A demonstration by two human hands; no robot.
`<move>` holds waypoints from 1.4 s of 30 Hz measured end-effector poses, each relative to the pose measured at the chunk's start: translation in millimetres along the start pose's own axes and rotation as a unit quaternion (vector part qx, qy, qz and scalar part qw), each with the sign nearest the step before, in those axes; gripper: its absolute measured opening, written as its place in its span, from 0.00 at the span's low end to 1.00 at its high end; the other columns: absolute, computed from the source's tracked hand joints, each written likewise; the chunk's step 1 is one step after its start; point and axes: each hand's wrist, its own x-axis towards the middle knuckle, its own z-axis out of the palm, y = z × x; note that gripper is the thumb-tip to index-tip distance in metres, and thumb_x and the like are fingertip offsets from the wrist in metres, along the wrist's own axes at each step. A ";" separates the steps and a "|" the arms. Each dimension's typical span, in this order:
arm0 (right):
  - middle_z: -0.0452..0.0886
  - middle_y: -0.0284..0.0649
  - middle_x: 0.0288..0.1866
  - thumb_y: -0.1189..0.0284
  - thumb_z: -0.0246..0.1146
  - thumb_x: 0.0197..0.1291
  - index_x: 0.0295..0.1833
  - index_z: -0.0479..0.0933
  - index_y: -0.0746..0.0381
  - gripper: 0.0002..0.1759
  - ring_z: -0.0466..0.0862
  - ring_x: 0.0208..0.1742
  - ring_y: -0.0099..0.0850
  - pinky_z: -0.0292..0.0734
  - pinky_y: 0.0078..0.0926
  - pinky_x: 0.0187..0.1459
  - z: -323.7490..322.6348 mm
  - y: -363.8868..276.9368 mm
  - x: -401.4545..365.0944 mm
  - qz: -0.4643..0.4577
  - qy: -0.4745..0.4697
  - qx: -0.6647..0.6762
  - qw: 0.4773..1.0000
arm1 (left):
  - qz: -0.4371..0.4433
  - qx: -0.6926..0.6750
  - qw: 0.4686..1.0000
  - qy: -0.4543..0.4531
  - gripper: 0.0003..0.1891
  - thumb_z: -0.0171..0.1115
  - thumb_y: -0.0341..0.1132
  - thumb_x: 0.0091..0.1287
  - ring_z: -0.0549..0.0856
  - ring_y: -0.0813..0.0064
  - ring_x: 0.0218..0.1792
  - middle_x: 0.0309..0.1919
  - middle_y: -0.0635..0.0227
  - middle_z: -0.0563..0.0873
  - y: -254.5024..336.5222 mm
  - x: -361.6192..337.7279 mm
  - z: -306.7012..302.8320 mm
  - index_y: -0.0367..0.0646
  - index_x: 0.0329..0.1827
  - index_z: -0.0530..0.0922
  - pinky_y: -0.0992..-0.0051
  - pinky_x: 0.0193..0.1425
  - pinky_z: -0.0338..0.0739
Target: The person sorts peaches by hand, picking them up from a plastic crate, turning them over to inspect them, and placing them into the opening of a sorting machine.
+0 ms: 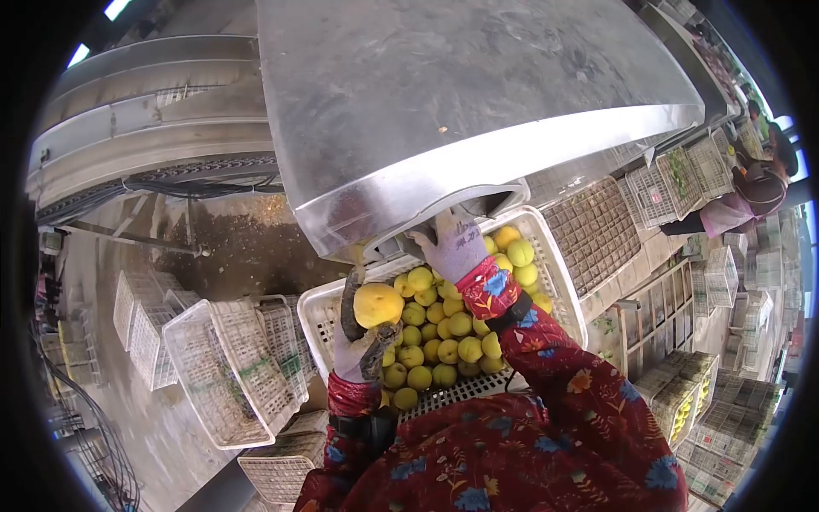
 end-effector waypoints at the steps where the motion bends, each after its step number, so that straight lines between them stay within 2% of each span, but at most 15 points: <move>1: 0.81 0.50 0.44 0.72 0.74 0.53 0.59 0.70 0.68 0.30 0.85 0.44 0.48 0.81 0.39 0.42 1.4 0.9 8.9 -0.040 -0.009 -0.051 0.998 | 0.035 0.089 0.995 0.030 0.43 0.73 0.28 0.60 0.84 0.66 0.51 0.56 0.56 0.80 2.3 4.6 10.1 0.38 0.78 0.58 0.67 0.48 0.85; 5: 0.76 0.52 0.55 0.75 0.71 0.55 0.64 0.68 0.69 0.32 0.85 0.46 0.45 0.81 0.35 0.46 -59.5 -31.4 -3.9 0.027 -0.001 0.155 0.988 | 0.130 0.264 0.956 -0.004 0.40 0.67 0.19 0.59 0.80 0.69 0.59 0.61 0.59 0.77 8.4 8.2 10.5 0.35 0.76 0.60 0.71 0.58 0.82; 7: 0.76 0.48 0.56 0.77 0.71 0.56 0.64 0.67 0.68 0.31 0.84 0.49 0.39 0.81 0.32 0.48 -73.3 -45.7 -20.2 0.028 -0.155 0.317 0.935 | 0.052 0.188 0.981 0.008 0.39 0.67 0.20 0.60 0.80 0.68 0.60 0.62 0.59 0.77 21.8 5.7 29.8 0.35 0.76 0.61 0.71 0.60 0.81; 11: 0.76 0.40 0.58 0.81 0.73 0.55 0.64 0.68 0.65 0.31 0.80 0.56 0.28 0.79 0.29 0.52 -67.9 -62.5 -43.3 0.292 -0.200 0.675 0.648 | -0.041 0.079 0.995 -0.048 0.37 0.63 0.23 0.64 0.77 0.66 0.65 0.69 0.57 0.72 15.4 4.0 31.5 0.34 0.77 0.59 0.70 0.63 0.79; 13: 0.76 0.38 0.58 0.79 0.75 0.53 0.63 0.68 0.64 0.33 0.78 0.59 0.26 0.78 0.29 0.56 -63.5 -54.5 -52.9 0.240 -0.184 0.644 0.703 | -0.100 0.007 0.994 -0.051 0.37 0.59 0.22 0.65 0.73 0.65 0.70 0.72 0.57 0.69 13.6 0.5 23.6 0.34 0.78 0.57 0.68 0.66 0.77; 18: 0.76 0.37 0.52 0.74 0.84 0.41 0.59 0.68 0.62 0.40 0.79 0.54 0.26 0.79 0.30 0.54 -47.8 -44.1 -64.3 0.207 -0.072 0.518 0.827 | 0.056 0.296 0.953 -0.027 0.29 0.55 0.21 0.61 0.76 0.61 0.65 0.68 0.55 0.73 10.1 12.4 20.5 0.34 0.69 0.71 0.67 0.66 0.76; 21: 0.78 0.47 0.50 0.69 0.82 0.42 0.55 0.72 0.65 0.35 0.83 0.43 0.38 0.81 0.32 0.43 -38.2 -50.3 -26.8 0.119 0.029 0.194 0.973 | 0.148 0.488 0.860 0.015 0.25 0.52 0.22 0.62 0.78 0.58 0.62 0.61 0.54 0.79 8.1 16.2 2.7 0.34 0.65 0.76 0.65 0.67 0.74; 22: 0.79 0.49 0.49 0.67 0.81 0.44 0.53 0.74 0.66 0.33 0.83 0.41 0.40 0.82 0.33 0.41 -33.2 -47.4 -13.5 0.105 0.052 0.074 0.990 | 0.076 0.330 0.937 0.080 0.24 0.51 0.25 0.65 0.80 0.55 0.60 0.59 0.53 0.81 -2.3 14.7 -13.8 0.35 0.67 0.74 0.64 0.67 0.73; 25: 0.82 0.49 0.38 0.59 0.76 0.48 0.39 0.80 0.67 0.23 0.83 0.41 0.45 0.79 0.40 0.38 31.3 -5.8 2.3 0.003 0.011 -0.118 0.993 | -0.025 0.532 0.832 0.156 0.21 0.54 0.30 0.69 0.83 0.55 0.57 0.57 0.52 0.82 -20.2 18.0 -76.7 0.33 0.64 0.75 0.62 0.64 0.75; 27: 0.82 0.48 0.39 0.60 0.76 0.49 0.42 0.80 0.66 0.23 0.83 0.39 0.45 0.79 0.40 0.37 3.2 -17.8 12.2 0.010 0.054 -0.031 0.998 | -0.123 0.668 0.714 0.170 0.20 0.56 0.32 0.70 0.84 0.55 0.56 0.56 0.51 0.82 -32.6 31.7 -99.0 0.32 0.62 0.75 0.60 0.64 0.75; 30: 0.83 0.45 0.40 0.66 0.74 0.54 0.48 0.78 0.65 0.21 0.84 0.33 0.43 0.80 0.37 0.37 -27.4 -10.4 1.7 0.093 0.094 0.126 0.983 | -0.175 0.698 0.687 0.099 0.23 0.60 0.40 0.71 0.86 0.62 0.54 0.59 0.67 0.84 -107.4 63.8 -182.0 0.47 0.69 0.73 0.56 0.59 0.78; 31: 0.83 0.44 0.40 0.67 0.73 0.55 0.49 0.77 0.65 0.20 0.84 0.33 0.43 0.81 0.37 0.38 -40.1 -12.9 -7.4 0.128 0.102 0.144 0.976 | -0.265 0.521 0.800 0.139 0.23 0.60 0.39 0.71 0.86 0.62 0.53 0.58 0.66 0.84 -125.0 78.3 -192.4 0.47 0.69 0.72 0.55 0.58 0.79; 32: 0.83 0.44 0.40 0.67 0.73 0.56 0.50 0.76 0.65 0.20 0.84 0.32 0.42 0.81 0.36 0.39 -50.2 -13.1 -16.1 0.162 0.110 0.162 0.967 | -0.293 0.469 0.820 0.148 0.23 0.60 0.39 0.71 0.86 0.62 0.53 0.58 0.66 0.83 -139.0 93.3 -188.7 0.46 0.69 0.72 0.55 0.58 0.79; 35: 0.84 0.45 0.42 0.68 0.71 0.57 0.49 0.76 0.63 0.17 0.87 0.39 0.41 0.82 0.36 0.43 -32.8 26.5 -51.6 0.230 -0.161 -0.001 0.960 | -0.338 0.440 0.817 0.154 0.23 0.60 0.39 0.71 0.85 0.62 0.54 0.58 0.65 0.83 -176.3 124.9 -169.1 0.46 0.68 0.71 0.56 0.58 0.80; 42: 0.82 0.53 0.53 0.53 0.70 0.55 0.64 0.73 0.61 0.35 0.82 0.59 0.47 0.79 0.41 0.58 96.2 86.0 -68.4 0.269 -0.361 -0.165 0.877 | -0.267 0.188 0.925 0.193 0.23 0.60 0.38 0.71 0.84 0.61 0.54 0.58 0.63 0.82 -177.1 97.3 -144.8 0.45 0.68 0.70 0.56 0.58 0.81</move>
